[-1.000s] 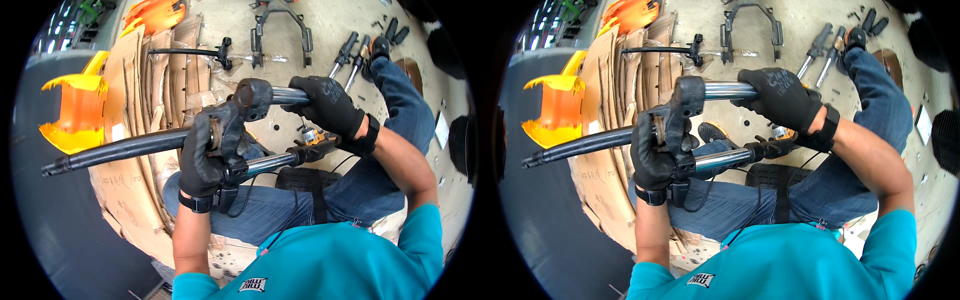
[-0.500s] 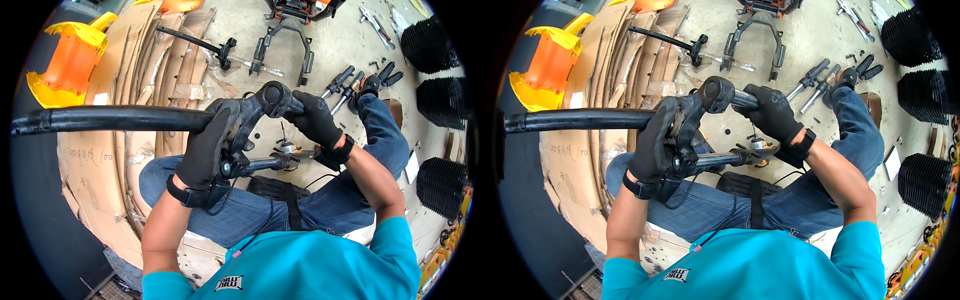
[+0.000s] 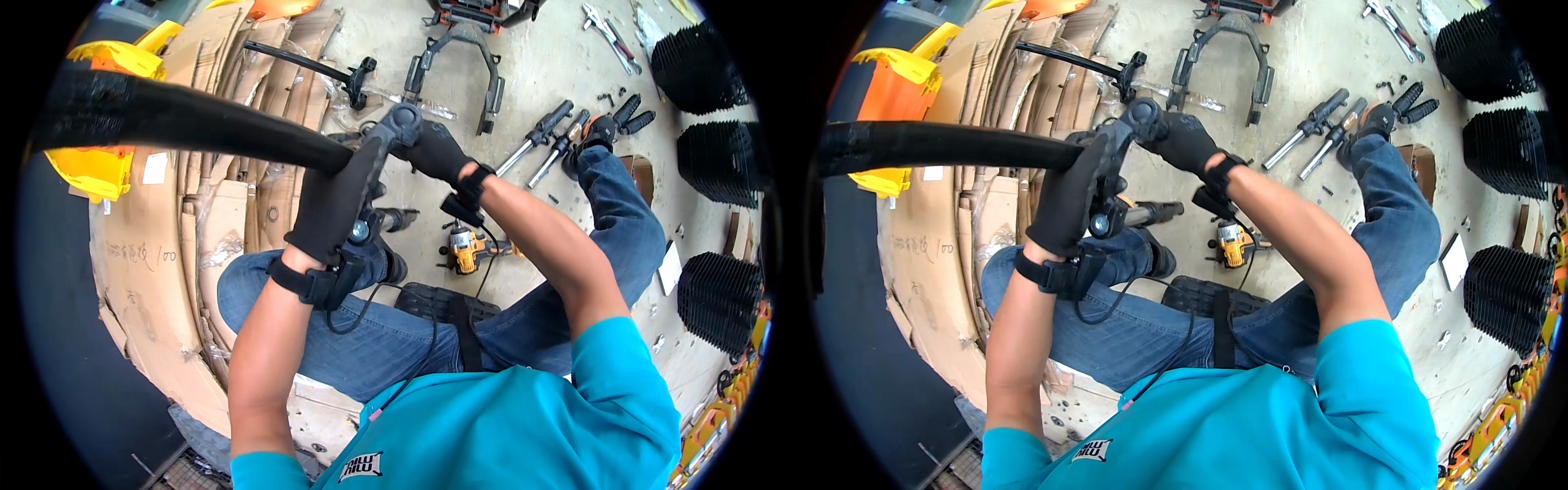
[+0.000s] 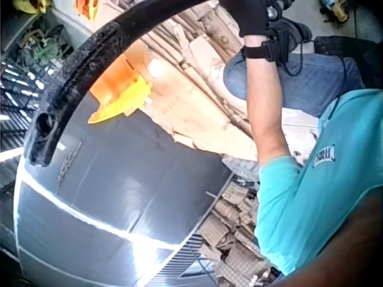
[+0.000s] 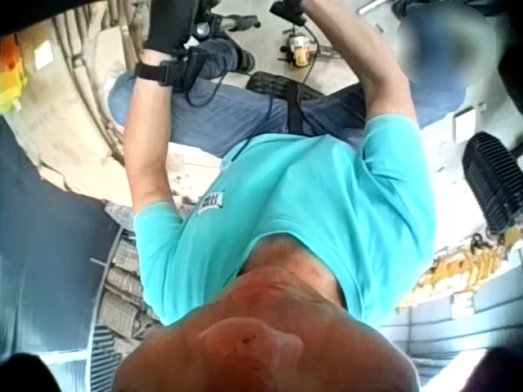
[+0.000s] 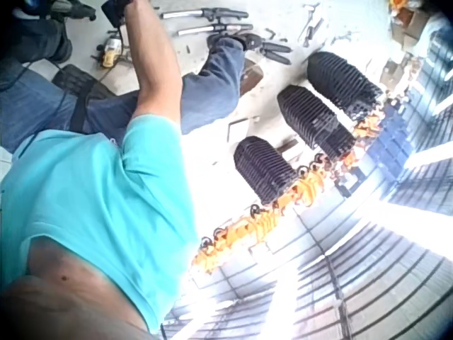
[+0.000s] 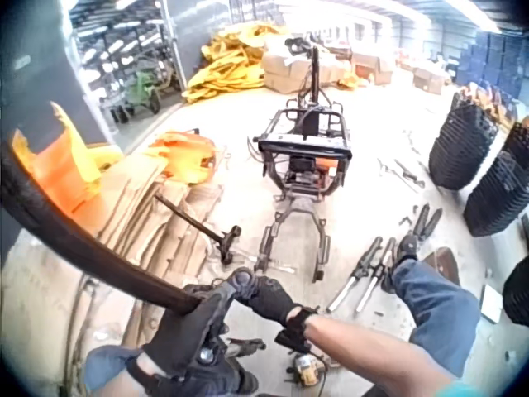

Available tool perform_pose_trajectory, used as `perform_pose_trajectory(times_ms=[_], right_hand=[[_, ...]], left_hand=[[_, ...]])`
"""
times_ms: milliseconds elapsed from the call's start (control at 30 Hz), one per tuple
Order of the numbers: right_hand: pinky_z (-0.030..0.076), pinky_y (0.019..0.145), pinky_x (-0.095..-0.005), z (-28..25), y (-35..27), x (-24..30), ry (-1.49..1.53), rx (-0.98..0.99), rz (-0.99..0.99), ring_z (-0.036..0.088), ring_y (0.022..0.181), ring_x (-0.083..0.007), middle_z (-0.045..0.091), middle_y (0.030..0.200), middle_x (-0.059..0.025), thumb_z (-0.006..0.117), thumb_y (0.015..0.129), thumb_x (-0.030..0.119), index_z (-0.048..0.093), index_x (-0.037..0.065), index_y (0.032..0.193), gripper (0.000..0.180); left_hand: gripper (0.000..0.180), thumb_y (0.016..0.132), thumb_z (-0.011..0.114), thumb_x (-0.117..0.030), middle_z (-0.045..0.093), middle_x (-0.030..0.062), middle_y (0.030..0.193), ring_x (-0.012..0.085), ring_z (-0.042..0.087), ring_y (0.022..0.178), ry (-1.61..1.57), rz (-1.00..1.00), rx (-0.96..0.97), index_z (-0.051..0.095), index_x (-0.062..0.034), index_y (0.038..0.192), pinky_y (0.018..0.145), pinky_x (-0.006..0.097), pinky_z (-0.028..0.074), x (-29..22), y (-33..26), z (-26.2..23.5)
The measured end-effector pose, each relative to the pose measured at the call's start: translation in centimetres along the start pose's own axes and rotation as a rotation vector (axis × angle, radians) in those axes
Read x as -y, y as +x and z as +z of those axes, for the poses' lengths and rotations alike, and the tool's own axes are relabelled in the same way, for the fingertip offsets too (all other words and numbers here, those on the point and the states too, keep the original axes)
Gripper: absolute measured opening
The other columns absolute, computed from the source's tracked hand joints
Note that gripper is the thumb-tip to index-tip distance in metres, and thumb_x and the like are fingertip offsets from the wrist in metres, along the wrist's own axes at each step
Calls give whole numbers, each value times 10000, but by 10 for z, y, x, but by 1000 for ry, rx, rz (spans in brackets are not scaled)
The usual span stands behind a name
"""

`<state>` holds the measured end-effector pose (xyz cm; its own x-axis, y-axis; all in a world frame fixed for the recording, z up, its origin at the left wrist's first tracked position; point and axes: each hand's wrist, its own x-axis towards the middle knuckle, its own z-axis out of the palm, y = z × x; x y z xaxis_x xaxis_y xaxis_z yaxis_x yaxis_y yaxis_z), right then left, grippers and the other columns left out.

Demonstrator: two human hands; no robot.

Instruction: The person inserts metal tubes into the clamps of a motorcycle triple tree yoke by hand while sitting on a cardboard-covered floor. They slide the tubes through the openings and adjust the position of the assembly.

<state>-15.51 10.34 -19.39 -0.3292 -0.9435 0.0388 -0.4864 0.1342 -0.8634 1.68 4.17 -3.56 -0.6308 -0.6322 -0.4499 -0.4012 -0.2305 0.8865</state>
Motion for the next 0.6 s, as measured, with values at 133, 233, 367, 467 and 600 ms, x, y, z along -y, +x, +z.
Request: perform_pose_trajectory(times_ms=[133,233,367,467,600], right_hand=[[506,806,-437,21,38,-24,-79,-51,-122,637,942,-363,683,991,-171,690,844,354,675,120,1041,306],[511,822,-430,26,61,-17,-70,22,-115,642,947,-353,686,1002,-166,699,833,362,682,125,1040,315],[514,795,-431,33,80,-20,-48,70,-108,654,891,-342,694,921,-153,707,809,406,706,113,938,321],[513,743,-435,42,95,-26,-126,46,-180,665,813,-332,687,791,-142,699,796,445,706,96,838,351],[507,821,-433,52,110,-19,-139,229,-98,645,937,-359,693,967,-166,737,789,333,679,98,1025,337]], left_hand=[[356,926,644,-367,589,-7,811,114,625,683,44,24,-20,611,-62,1107,567,246,483,1,20,1],[277,917,661,-350,569,-23,732,94,600,636,-46,46,-126,631,-79,965,536,232,447,4,29,2],[374,947,625,-348,646,29,898,158,668,755,-76,-10,-145,592,-58,1181,637,280,543,17,43,-6],[383,956,618,-365,652,43,915,179,678,788,-141,2,-105,593,-58,1183,680,299,561,26,53,-14],[370,934,649,-348,626,36,888,175,667,747,-263,-18,-166,607,-28,1114,644,290,544,27,53,-17]])
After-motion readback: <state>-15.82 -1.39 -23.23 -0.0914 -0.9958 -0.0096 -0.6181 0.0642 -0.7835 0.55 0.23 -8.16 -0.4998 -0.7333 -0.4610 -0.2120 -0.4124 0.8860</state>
